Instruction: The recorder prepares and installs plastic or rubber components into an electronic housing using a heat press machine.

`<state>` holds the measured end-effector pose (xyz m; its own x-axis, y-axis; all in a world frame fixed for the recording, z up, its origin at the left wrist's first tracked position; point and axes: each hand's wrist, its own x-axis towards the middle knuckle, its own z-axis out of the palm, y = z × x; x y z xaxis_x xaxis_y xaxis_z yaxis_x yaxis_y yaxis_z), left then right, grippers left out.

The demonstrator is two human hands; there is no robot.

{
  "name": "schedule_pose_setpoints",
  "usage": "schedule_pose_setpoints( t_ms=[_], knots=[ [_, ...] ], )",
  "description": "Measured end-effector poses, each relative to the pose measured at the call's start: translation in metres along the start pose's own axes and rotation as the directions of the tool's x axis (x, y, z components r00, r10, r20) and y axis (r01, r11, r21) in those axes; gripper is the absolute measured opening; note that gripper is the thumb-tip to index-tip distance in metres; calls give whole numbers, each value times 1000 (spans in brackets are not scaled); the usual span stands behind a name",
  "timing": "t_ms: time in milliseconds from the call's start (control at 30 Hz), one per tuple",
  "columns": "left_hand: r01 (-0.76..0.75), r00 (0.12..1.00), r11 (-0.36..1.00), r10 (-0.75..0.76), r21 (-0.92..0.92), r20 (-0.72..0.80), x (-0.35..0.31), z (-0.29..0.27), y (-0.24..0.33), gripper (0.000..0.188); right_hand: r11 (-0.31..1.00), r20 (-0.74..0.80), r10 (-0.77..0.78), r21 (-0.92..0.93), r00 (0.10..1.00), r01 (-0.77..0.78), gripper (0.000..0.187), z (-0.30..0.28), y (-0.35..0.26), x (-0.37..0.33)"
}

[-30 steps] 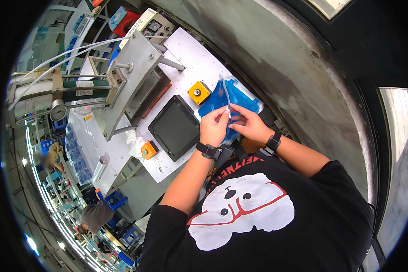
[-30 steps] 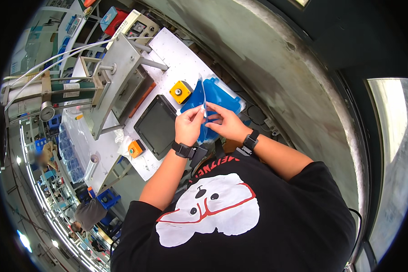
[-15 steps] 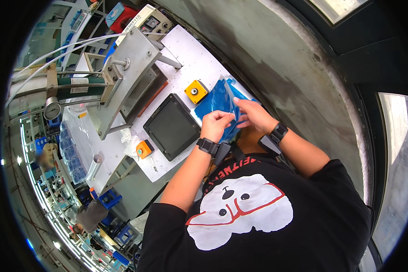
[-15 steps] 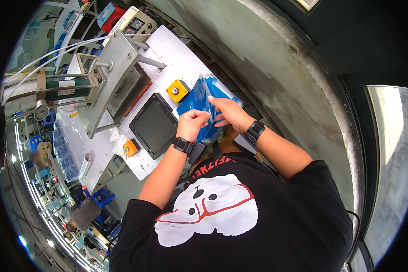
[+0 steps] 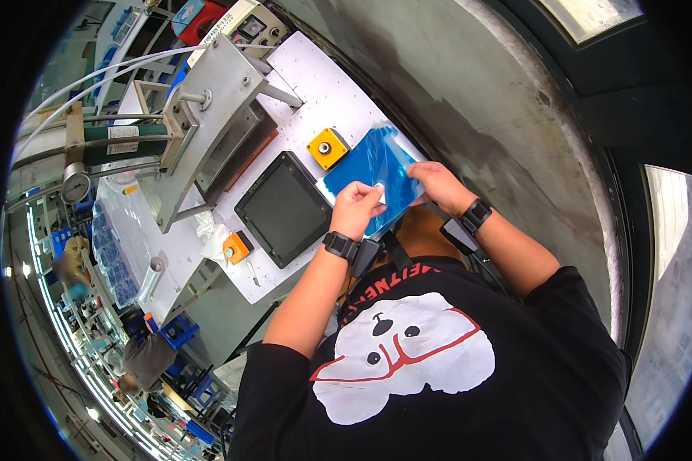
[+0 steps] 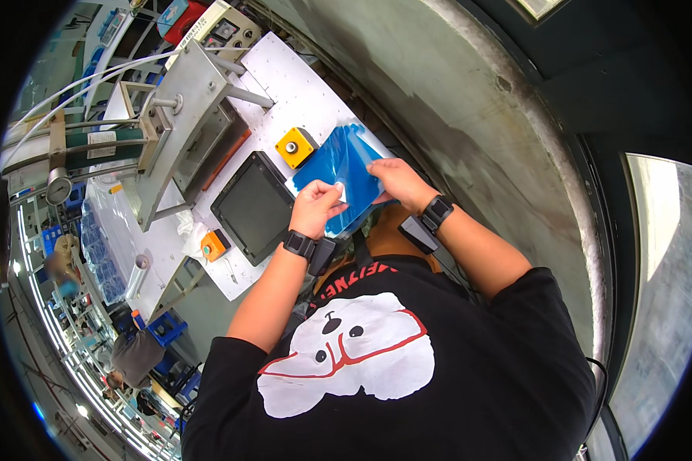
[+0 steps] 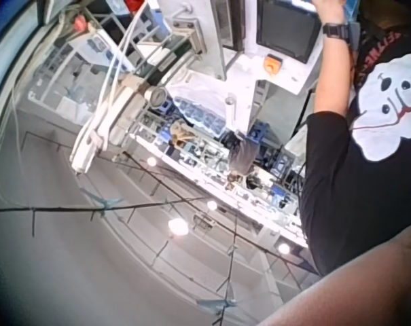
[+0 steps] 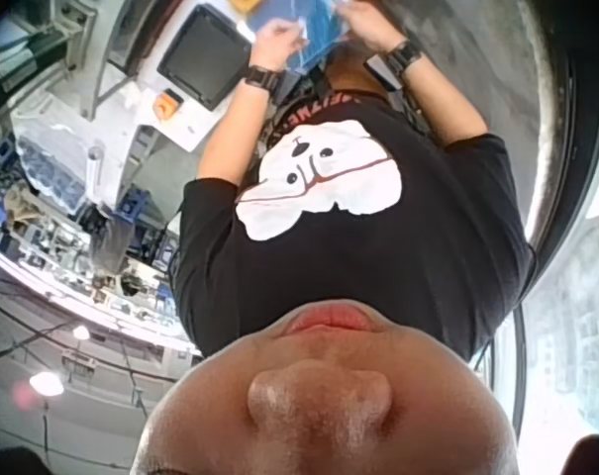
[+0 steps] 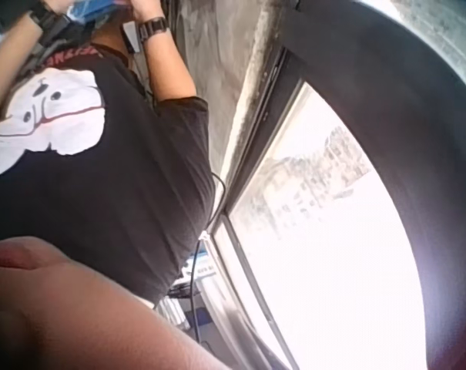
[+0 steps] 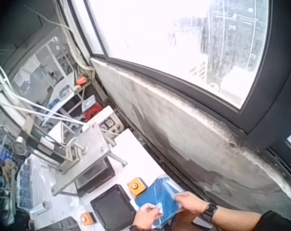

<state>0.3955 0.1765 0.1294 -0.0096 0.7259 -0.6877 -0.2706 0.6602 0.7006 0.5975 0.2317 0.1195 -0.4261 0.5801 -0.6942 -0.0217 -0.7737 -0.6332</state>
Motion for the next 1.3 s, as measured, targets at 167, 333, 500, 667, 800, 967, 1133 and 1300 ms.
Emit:
schedule_pose_setpoints(
  t_ms=[167,333,500,667,800,967,1133,1300],
  knots=[
    [-56,997,998,58,29,-55,-6,-14,9,15,954,-33,-101,-285,994,88,24,-13,17,14],
    [-95,981,984,119,152,-152,-15,-39,33,15,731,-144,-312,-668,939,141,27,-23,27,23],
    [-126,952,957,191,261,-240,-22,-74,62,14,538,-176,-503,-830,846,147,27,-19,30,23],
    [-131,930,941,225,312,-291,-38,-97,77,14,216,-136,-601,-976,788,-5,44,1,17,15],
    [-129,924,930,238,344,-298,-50,-97,80,18,-89,177,-683,-983,709,160,56,12,34,36],
    [-189,903,889,325,417,-283,-72,-106,83,26,-179,409,-389,-912,825,368,83,30,37,46],
    [-303,798,766,530,567,-289,-115,-120,96,20,-239,384,-304,-917,872,321,87,32,27,48],
    [-373,661,778,605,506,-444,-169,-150,101,19,-228,412,-332,-908,849,351,87,39,27,52]
  ],
)
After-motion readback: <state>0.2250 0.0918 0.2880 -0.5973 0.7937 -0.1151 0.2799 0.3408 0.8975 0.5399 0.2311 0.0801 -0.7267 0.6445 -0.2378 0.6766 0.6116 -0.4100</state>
